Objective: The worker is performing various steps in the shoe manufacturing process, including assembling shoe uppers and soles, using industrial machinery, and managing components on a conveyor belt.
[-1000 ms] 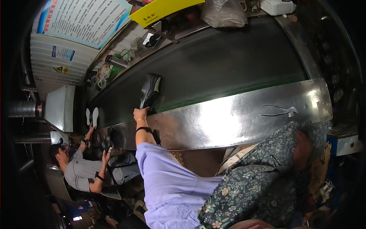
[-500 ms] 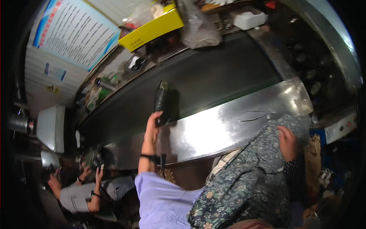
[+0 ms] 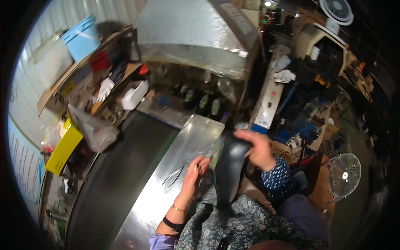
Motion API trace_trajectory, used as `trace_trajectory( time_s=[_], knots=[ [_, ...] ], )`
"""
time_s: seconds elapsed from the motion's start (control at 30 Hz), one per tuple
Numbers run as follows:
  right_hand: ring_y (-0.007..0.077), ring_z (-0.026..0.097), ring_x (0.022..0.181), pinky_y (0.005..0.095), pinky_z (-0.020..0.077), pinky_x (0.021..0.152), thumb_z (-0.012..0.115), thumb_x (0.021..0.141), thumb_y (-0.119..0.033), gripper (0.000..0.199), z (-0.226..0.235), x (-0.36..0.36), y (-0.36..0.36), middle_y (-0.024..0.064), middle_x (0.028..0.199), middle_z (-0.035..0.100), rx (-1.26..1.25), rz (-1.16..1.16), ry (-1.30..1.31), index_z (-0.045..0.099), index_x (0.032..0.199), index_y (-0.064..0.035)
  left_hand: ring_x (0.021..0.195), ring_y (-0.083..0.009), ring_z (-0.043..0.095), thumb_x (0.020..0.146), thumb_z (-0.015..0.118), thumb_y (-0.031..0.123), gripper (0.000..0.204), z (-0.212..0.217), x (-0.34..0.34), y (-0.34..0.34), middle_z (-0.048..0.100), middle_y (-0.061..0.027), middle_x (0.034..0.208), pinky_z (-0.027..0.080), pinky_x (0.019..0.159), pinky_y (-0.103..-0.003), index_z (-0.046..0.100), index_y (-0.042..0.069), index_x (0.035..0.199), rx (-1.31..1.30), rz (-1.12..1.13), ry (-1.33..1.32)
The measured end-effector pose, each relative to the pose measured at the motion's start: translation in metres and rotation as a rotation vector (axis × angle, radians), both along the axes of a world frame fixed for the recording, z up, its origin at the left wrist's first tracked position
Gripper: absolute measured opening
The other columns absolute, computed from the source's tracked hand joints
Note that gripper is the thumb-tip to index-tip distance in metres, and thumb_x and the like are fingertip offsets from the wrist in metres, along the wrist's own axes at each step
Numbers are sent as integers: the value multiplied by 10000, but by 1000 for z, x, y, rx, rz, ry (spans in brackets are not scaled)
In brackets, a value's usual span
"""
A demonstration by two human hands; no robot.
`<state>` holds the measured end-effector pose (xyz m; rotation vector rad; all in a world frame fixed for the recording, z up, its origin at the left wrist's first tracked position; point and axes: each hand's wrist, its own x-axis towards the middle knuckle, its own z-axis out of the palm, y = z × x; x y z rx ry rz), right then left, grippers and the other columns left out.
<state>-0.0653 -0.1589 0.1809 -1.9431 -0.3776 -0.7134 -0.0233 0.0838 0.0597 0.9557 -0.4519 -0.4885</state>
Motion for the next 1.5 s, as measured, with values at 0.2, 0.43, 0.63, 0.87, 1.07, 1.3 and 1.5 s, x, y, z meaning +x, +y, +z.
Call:
trace_trajectory(
  time_s=[0.2, 0.43, 0.63, 0.87, 1.07, 1.3, 1.5],
  knots=[
    [298, 709, 794, 354, 574, 709, 738, 821, -195, 323, -42, -8, 2, 146, 1000, 709, -205, 127, 145, 701, 1121, -82, 1100, -175, 558, 1054, 387, 347, 456, 14, 18, -83, 632, -118, 1164, 418, 983, -303, 626, -28, 1151, 201, 19, 92],
    [334, 681, 932, 396, 526, 813, 635, 920, -206, 304, -86, 1, -1, 176, 1032, 701, -141, -18, 164, 647, 1192, -70, 1278, -302, 480, 790, 793, 219, 735, 1, 1, -74, 495, -194, 1362, 370, 1082, -383, 436, -14, 1389, 657, 428, -786],
    [303, 635, 674, 414, 462, 599, 574, 969, -185, 225, -145, -49, -2, 221, 718, 574, 87, -188, 410, 579, 905, 31, 1203, -272, 537, 821, 778, 208, 638, 3, 26, -76, 564, -184, 1294, 418, 1030, -372, 484, -13, 1342, 624, 252, -540],
    [128, 592, 956, 286, 474, 835, 489, 1024, -333, 409, -167, -41, -18, 77, 1022, 676, 938, 139, 829, 615, 1137, 40, 960, -125, 578, 825, 749, 20, 543, 7, 19, -74, 610, -27, 1081, 486, 849, -259, 493, 48, 1302, 463, 61, 14],
    [396, 511, 1221, 397, 414, 1015, 273, 1049, -462, 620, -179, -47, 16, 281, 1287, 551, 246, -58, 871, 495, 1284, 67, 1005, -144, 555, 837, 725, 18, 489, -15, 17, -75, 590, -54, 1105, 470, 882, -272, 504, 44, 1272, 378, 90, 8],
    [350, 615, 522, 472, 481, 458, 522, 957, -247, 267, -136, -25, 18, 190, 681, 618, -581, -321, 576, 541, 893, 11, 999, -191, 589, 796, 770, 99, 506, -27, 40, -91, 616, -104, 1082, 483, 890, -317, 507, -5, 1216, 665, 215, -249],
    [369, 592, 1068, 383, 493, 886, 414, 1042, -284, 460, -140, -53, 10, 258, 1174, 583, -152, -41, 793, 364, 1350, 54, 990, -165, 576, 837, 735, 108, 515, -33, 42, -89, 607, -104, 1057, 487, 845, -300, 465, -18, 1257, 542, 140, -292]
  ],
)
